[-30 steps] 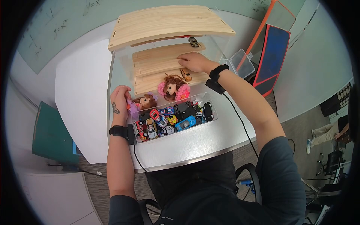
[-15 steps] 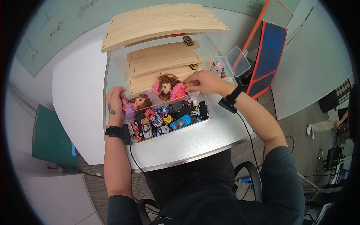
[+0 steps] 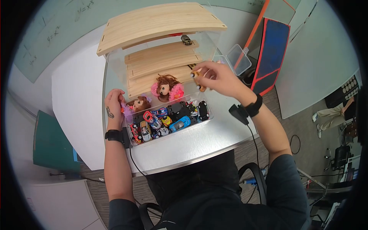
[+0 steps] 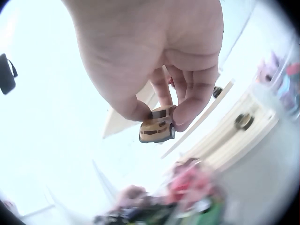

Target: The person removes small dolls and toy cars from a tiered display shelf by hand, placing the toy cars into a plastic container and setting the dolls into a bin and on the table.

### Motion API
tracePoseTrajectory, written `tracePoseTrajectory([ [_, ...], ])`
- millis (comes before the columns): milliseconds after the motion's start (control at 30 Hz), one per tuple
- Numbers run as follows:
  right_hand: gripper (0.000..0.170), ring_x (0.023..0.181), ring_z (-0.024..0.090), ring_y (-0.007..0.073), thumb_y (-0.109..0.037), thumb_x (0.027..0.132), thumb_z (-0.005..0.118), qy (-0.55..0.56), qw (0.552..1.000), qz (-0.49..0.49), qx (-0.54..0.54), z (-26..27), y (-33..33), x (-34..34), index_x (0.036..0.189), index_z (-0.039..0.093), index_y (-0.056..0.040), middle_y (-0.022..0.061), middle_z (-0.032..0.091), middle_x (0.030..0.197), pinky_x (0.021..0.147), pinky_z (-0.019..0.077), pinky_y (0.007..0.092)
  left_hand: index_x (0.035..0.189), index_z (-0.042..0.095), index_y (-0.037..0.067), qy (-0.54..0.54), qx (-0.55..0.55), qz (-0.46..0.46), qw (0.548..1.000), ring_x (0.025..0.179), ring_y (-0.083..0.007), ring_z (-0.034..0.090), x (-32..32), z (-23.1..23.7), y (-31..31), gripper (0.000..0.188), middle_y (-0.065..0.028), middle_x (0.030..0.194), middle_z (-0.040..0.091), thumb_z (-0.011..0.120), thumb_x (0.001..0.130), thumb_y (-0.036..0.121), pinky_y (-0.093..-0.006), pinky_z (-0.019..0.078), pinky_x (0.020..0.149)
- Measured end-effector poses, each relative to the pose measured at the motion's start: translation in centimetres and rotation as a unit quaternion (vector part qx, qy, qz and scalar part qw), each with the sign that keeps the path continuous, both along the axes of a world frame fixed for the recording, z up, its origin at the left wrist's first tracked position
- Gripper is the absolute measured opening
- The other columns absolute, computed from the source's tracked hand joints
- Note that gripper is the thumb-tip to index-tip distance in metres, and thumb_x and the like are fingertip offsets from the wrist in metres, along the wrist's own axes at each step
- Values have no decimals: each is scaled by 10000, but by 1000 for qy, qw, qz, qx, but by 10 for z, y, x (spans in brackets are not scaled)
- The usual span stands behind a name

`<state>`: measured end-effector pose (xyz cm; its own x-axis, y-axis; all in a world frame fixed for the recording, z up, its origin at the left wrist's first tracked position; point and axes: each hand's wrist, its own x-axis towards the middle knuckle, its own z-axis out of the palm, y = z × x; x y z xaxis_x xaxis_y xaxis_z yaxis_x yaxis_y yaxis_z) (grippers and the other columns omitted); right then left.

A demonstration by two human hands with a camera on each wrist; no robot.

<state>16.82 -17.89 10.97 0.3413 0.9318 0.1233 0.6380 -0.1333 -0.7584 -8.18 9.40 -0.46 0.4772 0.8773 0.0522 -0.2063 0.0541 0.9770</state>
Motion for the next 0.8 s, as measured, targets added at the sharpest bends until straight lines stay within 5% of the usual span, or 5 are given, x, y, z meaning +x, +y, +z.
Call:
tracePoseTrajectory([
  [100, 287, 713, 683, 160, -239, 881, 647, 87, 994, 63, -16, 15, 5, -32, 1093, 646, -45, 91, 687, 850, 632, 526, 292, 765, 611, 24, -2, -2, -1, 1000, 509, -77, 416, 1, 3, -2, 150, 15, 597, 452, 539, 866, 109, -224, 318, 479],
  [233, 299, 798, 687, 246, -231, 873, 625, -126, 992, 31, 4, -17, 30, -6, 1105, 654, -43, 153, 697, 931, 730, 541, 353, 766, 612, 22, -1, 6, -3, 1000, 508, -77, 418, 0, 1, 0, 154, 14, 597, 456, 542, 870, 112, -226, 321, 476],
  [300, 310, 856, 672, 328, -246, 868, 559, -304, 952, -9, -19, -38, 44, 17, 1057, 662, -23, 178, 690, 940, 776, 532, 423, 765, 612, 22, -3, 7, -2, 1000, 508, -77, 420, -1, 1, -1, 156, 14, 597, 457, 542, 870, 114, -226, 321, 475],
  [500, 373, 940, 647, 349, -310, 847, 502, -322, 906, -37, -274, -42, 70, 26, 977, 656, 4, 198, 674, 964, 816, 518, 457, 762, 612, 24, 9, 9, -3, 1000, 508, -77, 423, 0, 2, -1, 155, 13, 597, 461, 546, 872, 111, -223, 318, 475],
  [800, 349, 942, 641, 337, -269, 822, 557, -360, 907, -37, -216, -43, 67, 26, 1055, 659, -29, 177, 642, 982, 785, 530, 443, 769, 612, 20, -1, 12, -6, 1000, 516, -75, 417, 0, 0, 0, 166, 13, 599, 459, 538, 882, 116, -223, 322, 481],
])
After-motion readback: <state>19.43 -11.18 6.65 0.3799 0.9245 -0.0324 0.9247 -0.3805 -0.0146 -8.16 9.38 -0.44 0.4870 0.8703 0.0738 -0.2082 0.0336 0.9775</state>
